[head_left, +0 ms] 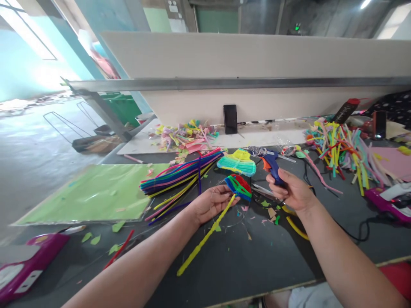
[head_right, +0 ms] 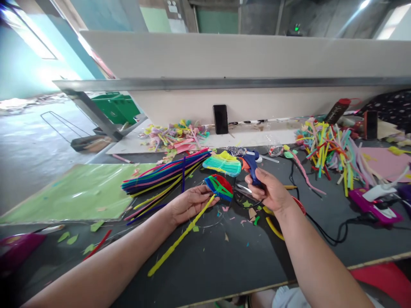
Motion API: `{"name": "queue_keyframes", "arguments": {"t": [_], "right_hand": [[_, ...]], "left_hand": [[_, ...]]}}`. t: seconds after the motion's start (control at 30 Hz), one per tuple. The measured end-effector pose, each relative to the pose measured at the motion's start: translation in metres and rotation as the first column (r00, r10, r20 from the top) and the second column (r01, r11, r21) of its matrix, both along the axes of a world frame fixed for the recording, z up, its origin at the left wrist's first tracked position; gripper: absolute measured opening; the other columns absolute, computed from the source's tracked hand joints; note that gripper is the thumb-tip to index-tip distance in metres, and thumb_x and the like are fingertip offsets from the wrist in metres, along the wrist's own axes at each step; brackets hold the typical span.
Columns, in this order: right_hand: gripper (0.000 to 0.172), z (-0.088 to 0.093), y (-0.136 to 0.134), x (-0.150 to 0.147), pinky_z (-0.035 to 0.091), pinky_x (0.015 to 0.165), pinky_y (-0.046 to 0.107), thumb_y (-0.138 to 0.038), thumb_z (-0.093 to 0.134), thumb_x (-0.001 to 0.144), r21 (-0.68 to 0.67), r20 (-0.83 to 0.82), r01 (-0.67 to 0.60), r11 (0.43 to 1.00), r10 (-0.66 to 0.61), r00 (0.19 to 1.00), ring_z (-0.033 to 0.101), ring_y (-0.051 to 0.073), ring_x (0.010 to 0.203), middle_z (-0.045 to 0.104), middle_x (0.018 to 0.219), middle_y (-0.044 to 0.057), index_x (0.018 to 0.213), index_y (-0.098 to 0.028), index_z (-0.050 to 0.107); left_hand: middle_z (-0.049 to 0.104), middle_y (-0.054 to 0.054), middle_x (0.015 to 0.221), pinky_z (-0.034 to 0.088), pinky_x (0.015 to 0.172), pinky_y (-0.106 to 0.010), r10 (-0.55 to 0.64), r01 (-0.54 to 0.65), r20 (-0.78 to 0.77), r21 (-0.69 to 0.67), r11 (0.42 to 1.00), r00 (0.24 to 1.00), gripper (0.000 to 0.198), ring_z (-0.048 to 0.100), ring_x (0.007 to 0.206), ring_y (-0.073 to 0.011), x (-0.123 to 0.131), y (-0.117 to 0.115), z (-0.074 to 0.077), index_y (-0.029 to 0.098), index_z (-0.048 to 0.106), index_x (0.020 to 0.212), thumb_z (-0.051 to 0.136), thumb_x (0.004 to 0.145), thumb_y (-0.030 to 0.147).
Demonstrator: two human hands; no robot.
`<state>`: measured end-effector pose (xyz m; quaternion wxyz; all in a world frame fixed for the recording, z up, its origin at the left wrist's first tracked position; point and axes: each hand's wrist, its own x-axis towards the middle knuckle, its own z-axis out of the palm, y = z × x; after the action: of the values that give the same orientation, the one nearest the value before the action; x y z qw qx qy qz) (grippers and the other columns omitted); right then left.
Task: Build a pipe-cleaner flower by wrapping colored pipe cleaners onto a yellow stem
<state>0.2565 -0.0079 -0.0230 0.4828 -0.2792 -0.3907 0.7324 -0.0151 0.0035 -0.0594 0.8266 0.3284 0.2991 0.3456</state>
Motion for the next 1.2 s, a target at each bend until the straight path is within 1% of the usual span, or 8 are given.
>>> {"name": "queue_keyframes", "arguments": {"t": [0.33,0.53,0.67,0.77,0.87,0.97,1.07,1.2], "right_hand": [[0.018,0.000,-0.001,0.001,0.016,0.038,0.020,-0.038,0.055,0.086,-0.032,-0.020,0.015,0.999,-0.016,1.000,0.017,0.004,0.043,0.048,0.076,-0.003,0.084,-0.020,0.051],[0.014,-0.003,-0.001,0.001,0.016,0.039,0.019,-0.034,0.053,0.086,-0.032,-0.018,-0.012,0.999,0.012,1.000,0.021,0.003,0.042,0.051,0.076,-0.002,0.088,-0.020,0.053],[0.012,-0.004,-0.001,-0.001,0.015,0.039,0.018,-0.030,0.054,0.086,-0.027,-0.011,-0.012,1.000,0.012,1.000,0.023,0.002,0.042,0.052,0.075,-0.002,0.093,-0.020,0.054],[0.009,-0.005,0.001,-0.003,0.014,0.039,0.018,-0.026,0.056,0.085,-0.020,0.004,-0.010,1.000,0.010,1.000,0.026,0.002,0.042,0.053,0.075,-0.002,0.090,-0.019,0.054],[0.009,-0.007,0.001,-0.004,0.013,0.039,0.017,-0.026,0.057,0.085,-0.012,0.022,-0.022,1.000,0.023,1.000,0.029,0.001,0.042,0.054,0.075,-0.002,0.087,-0.018,0.054],[0.010,-0.008,0.001,-0.004,0.013,0.038,0.017,-0.027,0.058,0.084,-0.008,0.026,-0.028,1.000,0.028,0.999,0.030,0.001,0.041,0.054,0.075,-0.002,0.086,-0.018,0.054],[0.011,-0.008,0.001,-0.004,0.015,0.037,0.016,-0.027,0.059,0.083,-0.027,0.020,-0.010,1.000,0.011,1.000,0.029,0.001,0.041,0.055,0.075,-0.002,0.086,-0.018,0.055],[0.011,-0.010,0.005,-0.004,0.017,0.035,0.016,-0.026,0.060,0.081,-0.089,-0.026,0.078,0.993,-0.080,0.996,0.028,0.002,0.040,0.056,0.072,-0.002,0.086,-0.017,0.056]], "left_hand": [[0.069,-0.021,0.096,0.052,0.088,-0.035,0.028,-0.035,-0.108,-0.070,0.997,0.994,0.024,0.069,0.093,-0.0263,-0.003,0.002,0.014,0.004,0.061,0.098,0.053,0.076,0.004],[0.069,-0.022,0.092,0.052,0.084,-0.041,-0.039,0.030,-0.049,-0.166,0.986,0.998,0.032,0.067,0.096,-0.0328,-0.007,0.005,0.016,0.008,0.059,0.092,0.048,0.080,0.035],[0.069,-0.017,0.093,0.053,0.084,-0.040,-0.050,0.040,-0.165,-0.059,0.997,0.985,0.036,0.069,0.090,-0.0286,-0.005,0.001,0.024,0.010,0.056,0.103,0.052,0.078,0.036],[0.067,-0.010,0.089,0.056,0.072,-0.037,0.114,-0.043,-0.468,0.161,0.986,0.877,0.050,0.069,0.075,-0.0219,-0.005,-0.002,0.028,0.014,0.048,0.121,0.059,0.075,0.030],[0.065,-0.007,0.091,0.055,0.071,-0.037,0.357,0.067,-0.717,0.489,0.870,0.599,0.052,0.066,0.073,-0.0193,-0.008,-0.002,0.027,0.017,0.053,0.122,0.062,0.072,0.028],[0.062,-0.009,0.107,0.047,0.092,-0.040,0.640,0.374,-0.672,0.740,0.559,0.374,0.041,0.060,0.098,-0.0233,-0.009,-0.003,0.021,0.020,0.065,0.110,0.063,0.070,0.027],[0.057,-0.008,0.117,0.041,0.098,-0.041,0.729,0.571,-0.595,0.745,0.345,0.338,0.042,0.055,0.108,-0.0252,-0.007,-0.005,0.016,0.024,0.067,0.112,0.066,0.071,0.030],[0.059,-0.007,0.114,0.043,0.095,-0.039,0.716,0.622,-0.613,0.714,0.321,0.335,0.037,0.056,0.104,-0.0235,-0.002,-0.003,0.010,0.025,0.068,0.107,0.067,0.072,0.034]]}}
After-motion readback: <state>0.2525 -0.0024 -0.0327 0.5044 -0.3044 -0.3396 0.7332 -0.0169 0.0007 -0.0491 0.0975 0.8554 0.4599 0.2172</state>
